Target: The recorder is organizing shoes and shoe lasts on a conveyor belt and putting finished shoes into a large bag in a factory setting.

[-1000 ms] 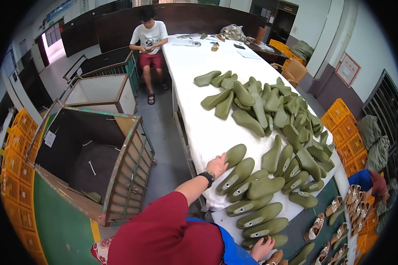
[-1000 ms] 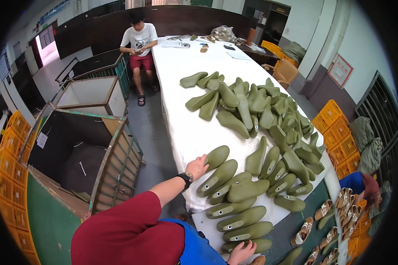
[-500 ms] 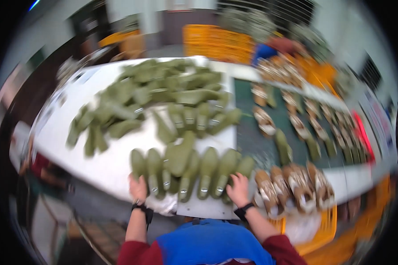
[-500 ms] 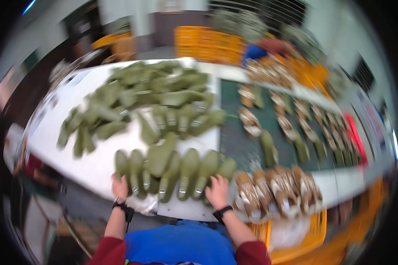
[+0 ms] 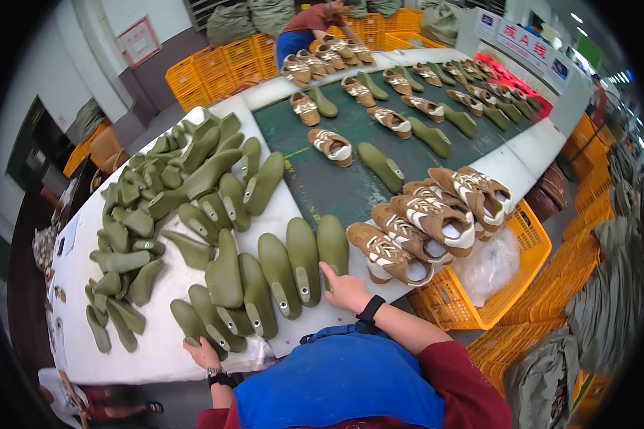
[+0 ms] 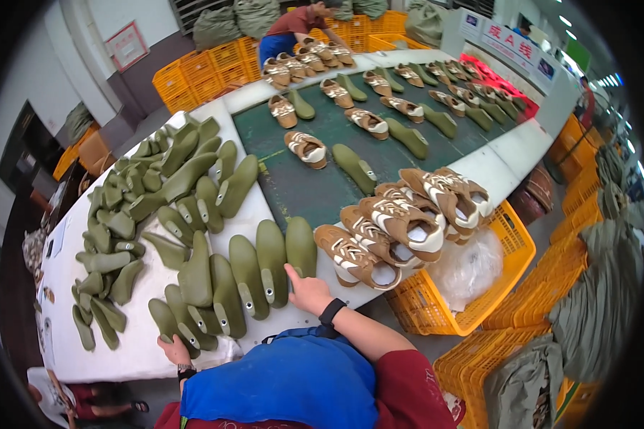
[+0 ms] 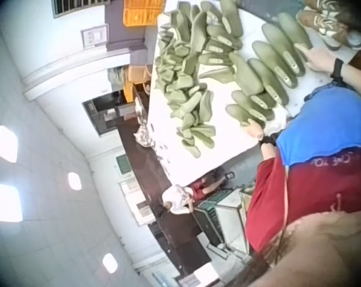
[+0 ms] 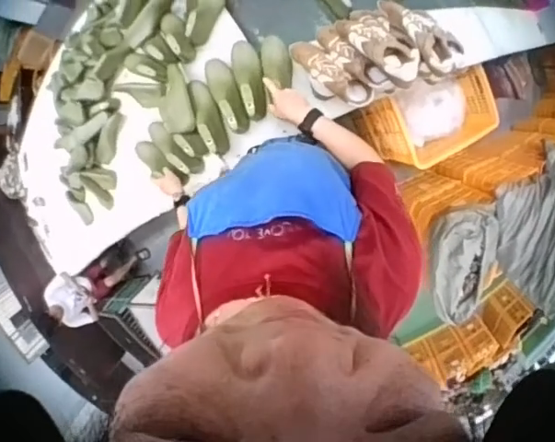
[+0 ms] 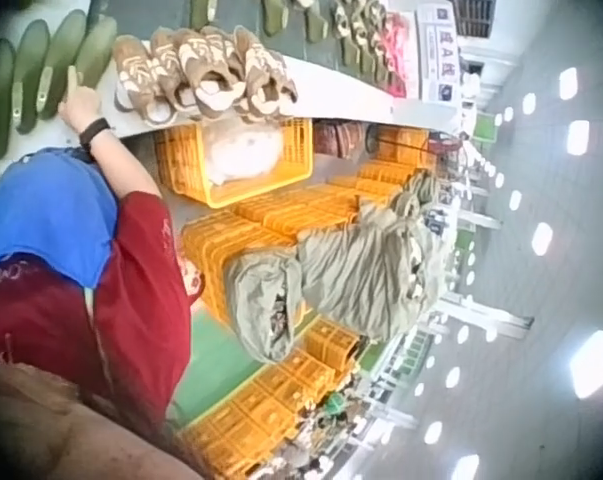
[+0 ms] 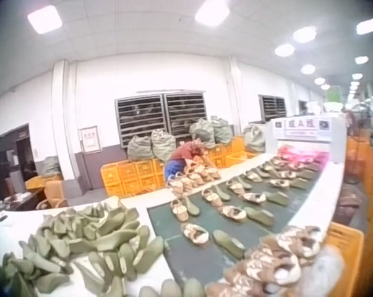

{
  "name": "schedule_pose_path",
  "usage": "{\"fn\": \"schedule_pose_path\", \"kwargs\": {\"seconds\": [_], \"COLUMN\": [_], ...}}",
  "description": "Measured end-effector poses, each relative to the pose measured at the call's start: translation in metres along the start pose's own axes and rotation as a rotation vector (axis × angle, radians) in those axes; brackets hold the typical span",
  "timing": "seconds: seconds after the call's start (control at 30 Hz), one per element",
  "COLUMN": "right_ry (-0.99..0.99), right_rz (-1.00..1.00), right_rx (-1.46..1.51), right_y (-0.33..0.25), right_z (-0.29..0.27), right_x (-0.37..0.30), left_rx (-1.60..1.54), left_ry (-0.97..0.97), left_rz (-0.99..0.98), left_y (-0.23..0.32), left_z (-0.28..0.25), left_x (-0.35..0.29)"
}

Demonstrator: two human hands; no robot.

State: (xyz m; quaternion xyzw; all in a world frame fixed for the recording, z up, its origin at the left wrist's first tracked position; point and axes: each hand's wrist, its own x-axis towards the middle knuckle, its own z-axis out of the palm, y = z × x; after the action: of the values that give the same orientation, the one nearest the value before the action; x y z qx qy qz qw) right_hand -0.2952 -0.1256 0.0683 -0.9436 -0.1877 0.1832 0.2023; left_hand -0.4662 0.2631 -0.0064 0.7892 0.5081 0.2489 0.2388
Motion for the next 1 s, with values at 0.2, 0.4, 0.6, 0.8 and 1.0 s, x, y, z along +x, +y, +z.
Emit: {"fn": "schedule_pose_path", "kwargs": {"seconds": [0.2, 0.4, 0.6, 0.8, 1.0], "right_ry": [-0.016, 0.002, -0.042, -0.023, -0.035], "right_rz": [-0.043, -0.063, -0.052, -0.055, -0.064], "right_rx": [0.0, 0.011, 0.118, 0.11, 0.124], "right_y": [0.004, 0.013, 0.007, 0.005, 0.001], "right_z": [0.008, 0.005, 0.004, 0.004, 0.016], "right_x": [0.01, 0.011, 0.012, 0.004, 0.006], "left_rx": [-0.04, 0.017, 0.002, 0.093, 0.032], "left_ry": [-0.079, -0.005, -0.407, -0.372, -0.371], "left_rz": [-0.025, 0.402, 0.79, 1.13, 1.096], "left_y": [0.003, 0.047, 0.13, 0.118, 0.132], "left_z": [-0.008, -0.008, -0.002, 0.028, 0.025], "left_x": [0.0, -0.014, -0.081, -0.101, -0.095]}}
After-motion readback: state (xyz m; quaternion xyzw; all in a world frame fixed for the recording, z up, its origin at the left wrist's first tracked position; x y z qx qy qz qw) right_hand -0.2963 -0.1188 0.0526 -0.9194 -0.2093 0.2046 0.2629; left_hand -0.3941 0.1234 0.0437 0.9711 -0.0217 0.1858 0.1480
